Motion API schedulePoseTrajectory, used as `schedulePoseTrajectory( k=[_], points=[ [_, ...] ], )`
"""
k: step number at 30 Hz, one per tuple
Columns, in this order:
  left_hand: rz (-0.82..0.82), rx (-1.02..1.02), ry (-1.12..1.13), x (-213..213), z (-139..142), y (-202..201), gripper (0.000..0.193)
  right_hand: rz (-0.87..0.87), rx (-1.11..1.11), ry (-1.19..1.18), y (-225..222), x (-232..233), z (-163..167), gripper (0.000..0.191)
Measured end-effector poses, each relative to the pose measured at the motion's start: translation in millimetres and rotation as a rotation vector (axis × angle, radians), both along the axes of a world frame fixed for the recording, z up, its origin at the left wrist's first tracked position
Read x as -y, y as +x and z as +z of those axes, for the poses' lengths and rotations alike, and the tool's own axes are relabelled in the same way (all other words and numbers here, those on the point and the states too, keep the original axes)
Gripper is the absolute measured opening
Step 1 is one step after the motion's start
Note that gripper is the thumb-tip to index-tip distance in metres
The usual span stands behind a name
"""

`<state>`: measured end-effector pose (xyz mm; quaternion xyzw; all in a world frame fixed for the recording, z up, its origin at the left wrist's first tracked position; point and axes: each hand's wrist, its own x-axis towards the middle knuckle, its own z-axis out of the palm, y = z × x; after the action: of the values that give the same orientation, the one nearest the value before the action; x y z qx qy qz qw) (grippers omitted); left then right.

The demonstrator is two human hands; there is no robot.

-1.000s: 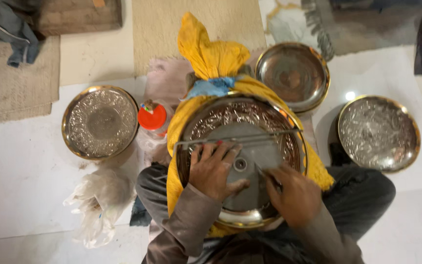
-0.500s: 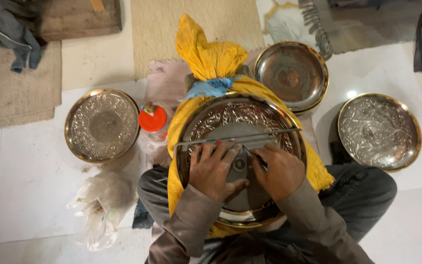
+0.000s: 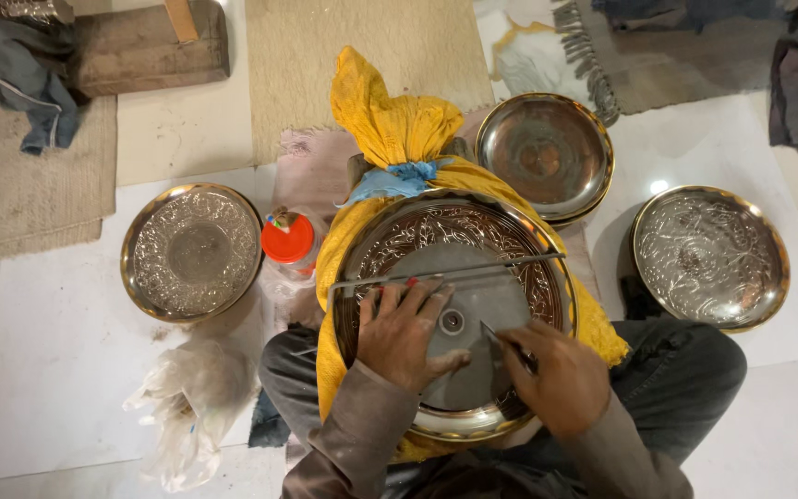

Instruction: The person sits cross-legged on the floor with an embossed brass plate on a yellow cloth pad in their lap. They first scrape gray filler out of the engraved recesses with a small hand tool, then hold a chisel against the design and tap it with a wooden mallet to refine the raised pattern, with other finished plates around them.

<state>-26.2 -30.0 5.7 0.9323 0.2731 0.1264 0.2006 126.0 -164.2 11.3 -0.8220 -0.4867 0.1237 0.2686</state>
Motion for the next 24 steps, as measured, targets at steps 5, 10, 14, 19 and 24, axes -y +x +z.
schedulePoseTrajectory(
  k=[5,10,14,19,24],
  points=[
    [-0.006,0.020,0.019,3,5,-3,0.087,0.029,0.086,0.016,-3,-6,-1,0.017],
    [-0.008,0.021,0.016,0,4,-2,0.089,0.014,0.040,0.015,-4,-4,4,0.018],
    [0.011,0.046,0.008,1,2,-2,0.086,0.026,0.029,0.026,-1,-2,0,0.018],
    [0.001,0.040,0.016,2,2,-1,0.089,0.050,0.087,0.008,1,-6,-5,0.017],
    [-0.003,0.030,0.041,1,0,-2,0.087,0.021,0.033,-0.063,1,-3,1,0.020]
  ],
)
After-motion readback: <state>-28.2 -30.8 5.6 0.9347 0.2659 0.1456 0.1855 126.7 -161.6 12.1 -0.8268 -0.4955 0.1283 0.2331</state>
